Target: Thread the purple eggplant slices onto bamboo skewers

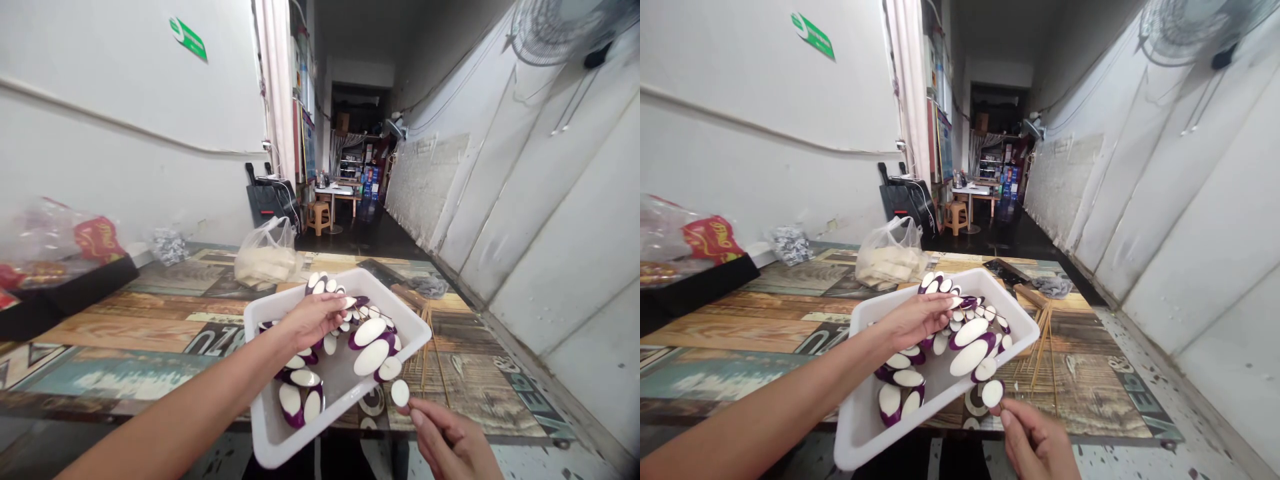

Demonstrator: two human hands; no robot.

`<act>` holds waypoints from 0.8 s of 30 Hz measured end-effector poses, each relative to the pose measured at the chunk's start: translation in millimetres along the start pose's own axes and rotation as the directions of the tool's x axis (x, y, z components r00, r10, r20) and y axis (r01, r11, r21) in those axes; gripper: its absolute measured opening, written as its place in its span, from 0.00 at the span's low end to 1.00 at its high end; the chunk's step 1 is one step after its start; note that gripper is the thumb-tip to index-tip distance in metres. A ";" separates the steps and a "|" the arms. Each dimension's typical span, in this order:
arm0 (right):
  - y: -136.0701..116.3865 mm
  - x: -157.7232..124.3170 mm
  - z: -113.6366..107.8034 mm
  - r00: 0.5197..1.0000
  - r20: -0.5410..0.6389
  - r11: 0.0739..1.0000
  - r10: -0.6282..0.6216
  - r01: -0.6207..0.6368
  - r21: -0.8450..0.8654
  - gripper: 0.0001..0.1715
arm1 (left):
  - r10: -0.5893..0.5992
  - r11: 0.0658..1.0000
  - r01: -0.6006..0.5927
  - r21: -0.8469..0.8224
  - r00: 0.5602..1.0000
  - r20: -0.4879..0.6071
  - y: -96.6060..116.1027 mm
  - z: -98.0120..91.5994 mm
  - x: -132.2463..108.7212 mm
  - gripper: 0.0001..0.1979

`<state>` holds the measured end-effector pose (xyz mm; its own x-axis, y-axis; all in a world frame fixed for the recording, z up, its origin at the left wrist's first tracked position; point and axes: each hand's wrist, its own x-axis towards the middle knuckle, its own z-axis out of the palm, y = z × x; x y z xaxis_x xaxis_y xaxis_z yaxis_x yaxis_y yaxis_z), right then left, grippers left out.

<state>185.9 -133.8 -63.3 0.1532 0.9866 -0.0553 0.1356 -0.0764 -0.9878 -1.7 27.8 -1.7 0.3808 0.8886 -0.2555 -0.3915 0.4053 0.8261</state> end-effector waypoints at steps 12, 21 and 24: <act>-3.3 1.8 -3.8 0.993 0.096 0.998 0.070 -0.070 0.002 0.24 | 0.017 0.999 -0.018 -0.033 1.000 -0.026 -0.4 2.7 -2.6 0.04; 0.3 3.6 -1.9 0.995 0.090 0.999 0.034 -0.035 0.013 0.23 | 0.072 0.997 -0.072 0.002 0.994 -0.085 -0.2 4.5 -4.8 0.02; -1.0 3.6 -2.1 0.994 0.111 1.000 0.018 -0.017 -0.015 0.22 | 0.056 0.998 -0.056 0.011 0.992 -0.111 1.2 6.3 -6.8 0.01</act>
<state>188.4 -130.5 -62.3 0.0457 0.9950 -0.0892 0.1475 -0.0950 -0.9845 0.5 20.9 4.2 0.2631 0.9284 -0.2625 -0.4028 0.3530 0.8445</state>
